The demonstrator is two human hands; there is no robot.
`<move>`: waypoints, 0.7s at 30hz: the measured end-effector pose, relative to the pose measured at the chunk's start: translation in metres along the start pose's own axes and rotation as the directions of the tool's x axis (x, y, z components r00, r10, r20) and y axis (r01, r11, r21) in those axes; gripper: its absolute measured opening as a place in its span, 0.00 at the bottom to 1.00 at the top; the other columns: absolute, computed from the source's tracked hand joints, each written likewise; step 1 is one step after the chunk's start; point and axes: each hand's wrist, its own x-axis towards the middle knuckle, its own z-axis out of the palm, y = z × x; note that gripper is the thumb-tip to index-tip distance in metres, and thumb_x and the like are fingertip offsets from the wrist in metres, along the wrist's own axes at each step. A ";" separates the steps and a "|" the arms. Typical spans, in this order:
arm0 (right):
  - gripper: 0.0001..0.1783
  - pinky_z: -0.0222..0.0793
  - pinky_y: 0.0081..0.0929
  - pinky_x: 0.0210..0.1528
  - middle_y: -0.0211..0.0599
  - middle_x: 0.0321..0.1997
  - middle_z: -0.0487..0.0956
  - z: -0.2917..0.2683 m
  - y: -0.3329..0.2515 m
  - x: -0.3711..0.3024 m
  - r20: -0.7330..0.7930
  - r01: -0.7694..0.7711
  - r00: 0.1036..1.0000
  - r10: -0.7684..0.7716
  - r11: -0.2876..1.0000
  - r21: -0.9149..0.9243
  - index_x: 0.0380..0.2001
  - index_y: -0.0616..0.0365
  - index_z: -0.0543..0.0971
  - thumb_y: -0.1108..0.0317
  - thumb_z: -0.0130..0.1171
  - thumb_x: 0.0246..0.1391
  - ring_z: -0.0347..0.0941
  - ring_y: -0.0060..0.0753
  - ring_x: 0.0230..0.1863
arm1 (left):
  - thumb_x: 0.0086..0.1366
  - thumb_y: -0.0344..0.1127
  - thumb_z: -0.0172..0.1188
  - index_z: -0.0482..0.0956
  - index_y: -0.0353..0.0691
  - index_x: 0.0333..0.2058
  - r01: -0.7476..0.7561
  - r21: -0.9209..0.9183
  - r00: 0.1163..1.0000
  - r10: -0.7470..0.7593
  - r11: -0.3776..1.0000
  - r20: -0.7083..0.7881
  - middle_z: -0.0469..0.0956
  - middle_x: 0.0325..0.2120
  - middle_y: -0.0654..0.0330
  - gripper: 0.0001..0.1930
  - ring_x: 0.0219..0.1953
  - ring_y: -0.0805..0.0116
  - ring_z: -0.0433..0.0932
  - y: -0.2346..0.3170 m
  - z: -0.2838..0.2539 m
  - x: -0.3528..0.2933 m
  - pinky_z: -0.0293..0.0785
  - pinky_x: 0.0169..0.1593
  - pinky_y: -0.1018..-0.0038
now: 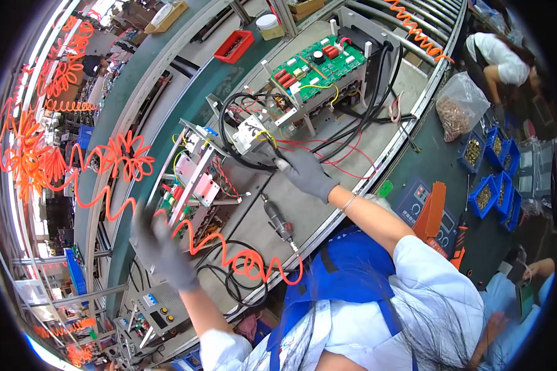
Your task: The person assembles an electronic device by connecting wires, installing components onto a PCB board, and securing parts with a pneumatic screwdriver into a metal enclosure.
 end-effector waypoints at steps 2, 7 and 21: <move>0.25 0.63 0.45 0.39 0.50 0.31 0.75 -0.007 -0.001 0.003 -0.137 0.039 0.989 -0.047 0.997 -0.061 0.41 0.59 0.75 0.46 0.44 0.60 0.70 0.54 0.36 | 0.59 0.31 0.59 0.68 0.39 0.57 -0.201 0.051 0.948 0.181 0.978 0.260 0.77 0.45 0.54 0.26 0.38 0.71 0.77 0.010 0.064 0.033 0.73 0.41 0.74; 0.29 0.62 0.43 0.52 0.45 0.45 0.74 -0.022 -0.023 -0.007 -0.243 0.030 0.967 -0.081 0.977 -0.209 0.51 0.59 0.71 0.46 0.52 0.56 0.68 0.48 0.50 | 0.60 0.48 0.54 0.62 0.44 0.58 -0.405 0.620 0.808 -0.054 0.672 0.586 0.78 0.39 0.42 0.29 0.43 0.42 0.77 -0.043 0.160 0.123 0.72 0.46 0.55; 0.18 0.65 0.37 0.50 0.44 0.40 0.76 -0.085 0.006 -0.166 -0.308 -0.303 0.919 0.248 0.941 -0.147 0.46 0.60 0.74 0.63 0.56 0.53 0.71 0.45 0.46 | 0.56 0.47 0.55 0.80 0.46 0.45 -0.466 0.837 0.794 -0.282 0.286 0.538 0.78 0.42 0.47 0.20 0.47 0.49 0.77 -0.130 0.169 0.271 0.72 0.51 0.61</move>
